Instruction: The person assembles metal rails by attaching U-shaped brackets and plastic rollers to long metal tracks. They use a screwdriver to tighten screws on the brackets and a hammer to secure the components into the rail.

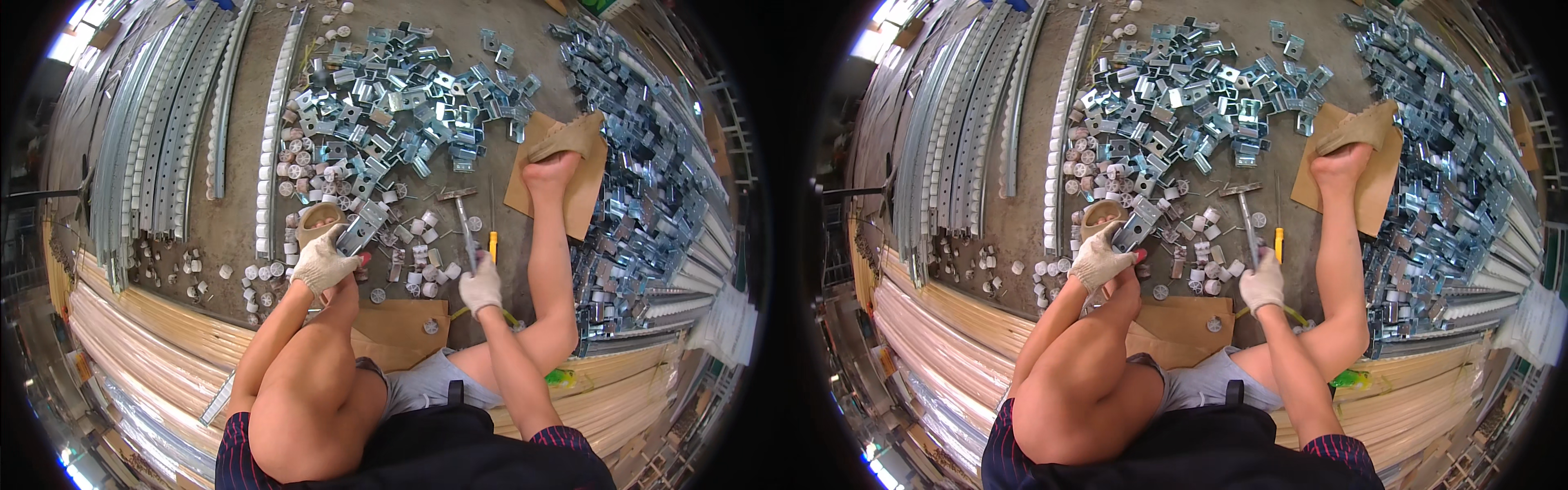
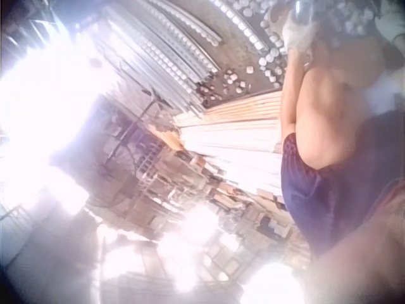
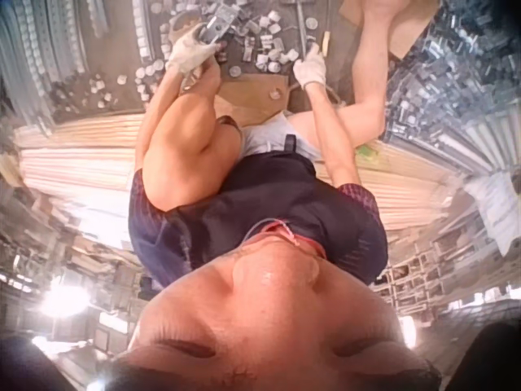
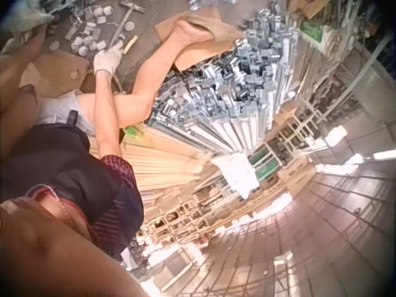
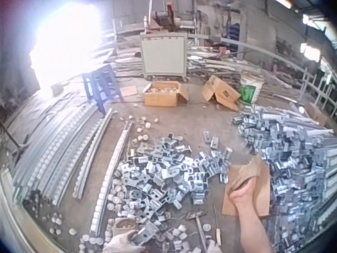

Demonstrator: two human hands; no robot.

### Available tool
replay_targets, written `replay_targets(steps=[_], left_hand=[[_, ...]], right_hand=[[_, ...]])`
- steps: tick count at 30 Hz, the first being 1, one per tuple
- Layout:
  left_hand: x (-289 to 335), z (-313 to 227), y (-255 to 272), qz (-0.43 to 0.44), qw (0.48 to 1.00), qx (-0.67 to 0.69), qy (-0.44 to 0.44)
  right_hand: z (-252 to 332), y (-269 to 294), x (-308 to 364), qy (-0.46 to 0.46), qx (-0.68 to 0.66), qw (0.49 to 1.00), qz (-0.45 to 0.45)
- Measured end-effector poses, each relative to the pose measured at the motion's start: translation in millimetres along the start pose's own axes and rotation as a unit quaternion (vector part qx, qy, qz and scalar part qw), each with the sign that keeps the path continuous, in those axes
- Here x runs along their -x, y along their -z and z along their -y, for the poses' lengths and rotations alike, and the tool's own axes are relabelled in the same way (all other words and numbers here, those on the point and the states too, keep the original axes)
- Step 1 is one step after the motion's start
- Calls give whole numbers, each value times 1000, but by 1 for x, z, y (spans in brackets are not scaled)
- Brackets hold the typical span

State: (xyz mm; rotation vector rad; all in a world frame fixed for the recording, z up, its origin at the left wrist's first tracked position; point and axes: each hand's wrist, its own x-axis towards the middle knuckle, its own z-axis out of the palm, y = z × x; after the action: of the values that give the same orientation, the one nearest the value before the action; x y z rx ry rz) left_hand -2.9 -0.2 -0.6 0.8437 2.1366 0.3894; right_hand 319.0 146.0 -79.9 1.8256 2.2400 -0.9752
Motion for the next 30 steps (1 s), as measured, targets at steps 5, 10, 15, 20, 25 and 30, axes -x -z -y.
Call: replay_targets(steps=[5,10,15,20,25,30], left_hand=[[-2,13,5,-38,998,-23,-36],[4,6,8,-7,1000,13,-18],[1,-6,14,-16,998,4,-58],[-3,3,22,-39,997,1,-61],[-15,-28,23,-26,999,-25,-26],[-10,-24,14,0,1000,-4,-5]], right_hand=[[7,63,-1,-23,-312,945,90],[57,113,1,27,-418,900,120],[70,79,23,90,-268,925,252],[78,100,1,-47,-474,877,57],[74,85,18,155,-237,918,276],[62,90,5,52,-360,918,157]])
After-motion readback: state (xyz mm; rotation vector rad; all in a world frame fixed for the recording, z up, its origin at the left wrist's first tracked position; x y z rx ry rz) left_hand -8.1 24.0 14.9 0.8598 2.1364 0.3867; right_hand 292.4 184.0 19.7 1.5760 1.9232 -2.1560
